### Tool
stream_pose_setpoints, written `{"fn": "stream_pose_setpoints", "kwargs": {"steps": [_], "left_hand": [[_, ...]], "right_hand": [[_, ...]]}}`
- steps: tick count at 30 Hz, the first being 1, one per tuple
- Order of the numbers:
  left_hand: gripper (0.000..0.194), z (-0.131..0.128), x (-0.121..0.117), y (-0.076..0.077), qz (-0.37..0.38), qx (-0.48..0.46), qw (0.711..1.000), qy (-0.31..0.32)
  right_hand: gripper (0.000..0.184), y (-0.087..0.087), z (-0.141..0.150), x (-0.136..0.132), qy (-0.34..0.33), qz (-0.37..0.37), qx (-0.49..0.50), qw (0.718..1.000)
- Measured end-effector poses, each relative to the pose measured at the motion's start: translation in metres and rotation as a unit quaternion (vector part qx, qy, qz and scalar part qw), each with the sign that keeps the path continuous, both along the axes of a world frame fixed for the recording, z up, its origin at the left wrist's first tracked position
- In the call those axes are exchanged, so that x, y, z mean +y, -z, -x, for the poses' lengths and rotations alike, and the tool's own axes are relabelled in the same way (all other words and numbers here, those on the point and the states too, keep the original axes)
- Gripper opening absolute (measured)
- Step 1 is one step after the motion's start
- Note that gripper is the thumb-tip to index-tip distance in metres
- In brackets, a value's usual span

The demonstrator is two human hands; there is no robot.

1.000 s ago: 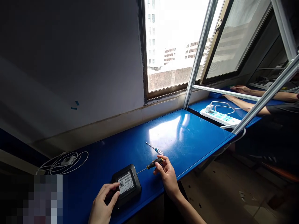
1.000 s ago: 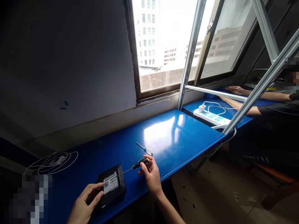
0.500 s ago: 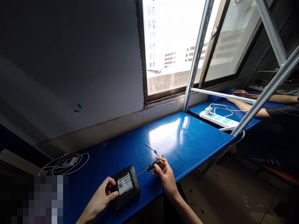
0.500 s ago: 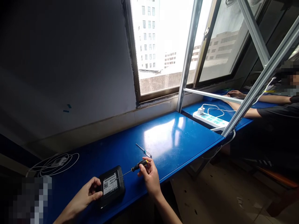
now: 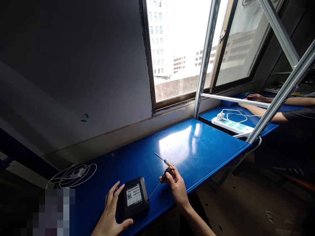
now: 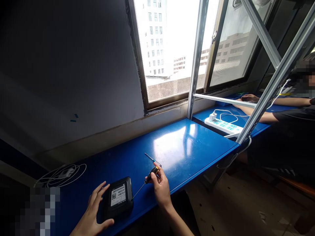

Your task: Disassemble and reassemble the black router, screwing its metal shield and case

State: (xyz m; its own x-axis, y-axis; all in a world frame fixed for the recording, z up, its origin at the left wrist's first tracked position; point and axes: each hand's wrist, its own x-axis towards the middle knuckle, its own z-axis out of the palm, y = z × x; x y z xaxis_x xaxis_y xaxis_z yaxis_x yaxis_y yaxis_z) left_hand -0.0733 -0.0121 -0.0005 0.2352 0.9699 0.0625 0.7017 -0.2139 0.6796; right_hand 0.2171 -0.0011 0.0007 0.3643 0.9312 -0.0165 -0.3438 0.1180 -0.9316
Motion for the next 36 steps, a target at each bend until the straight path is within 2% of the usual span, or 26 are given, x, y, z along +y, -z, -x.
{"fn": "stream_pose_setpoints", "kwargs": {"steps": [3,6,9,12,15,17,22,27,32,36], "left_hand": [[0.107,-0.005,0.01,0.0,0.002,0.048,0.998,0.046],[0.104,-0.014,0.028,-0.005,0.02,0.057,0.994,0.091],[0.099,-0.025,0.058,-0.014,0.007,0.067,0.99,0.127],[0.094,-0.035,0.094,-0.021,-0.024,0.064,0.988,0.138],[0.094,-0.042,0.118,-0.022,-0.04,0.066,0.986,0.149],[0.095,-0.044,0.125,-0.019,-0.041,0.068,0.986,0.148],[0.094,-0.044,0.121,-0.013,-0.036,0.061,0.987,0.145],[0.093,-0.045,0.117,-0.016,-0.043,0.079,0.984,0.156],[0.093,-0.047,0.111,-0.017,-0.056,0.079,0.982,0.161],[0.091,-0.047,0.108,-0.015,-0.069,0.064,0.983,0.158]], "right_hand": [[0.076,0.0,-0.003,0.002,-0.002,0.018,0.018,1.0],[0.07,-0.007,0.001,0.023,-0.01,0.014,0.002,1.0],[0.062,-0.024,0.017,0.069,-0.009,-0.076,-0.048,0.996],[0.06,-0.037,0.039,0.124,-0.005,-0.129,-0.07,0.989],[0.059,-0.033,0.046,0.165,0.041,-0.142,-0.091,0.985],[0.054,-0.024,0.041,0.179,0.08,-0.134,-0.1,0.983],[0.047,-0.013,0.029,0.187,0.146,-0.125,-0.145,0.971],[0.046,-0.015,0.04,0.179,0.115,-0.147,-0.213,0.959],[0.043,-0.013,0.042,0.172,0.109,-0.201,-0.293,0.928],[0.04,-0.01,0.042,0.17,0.107,-0.241,-0.321,0.91]]}}
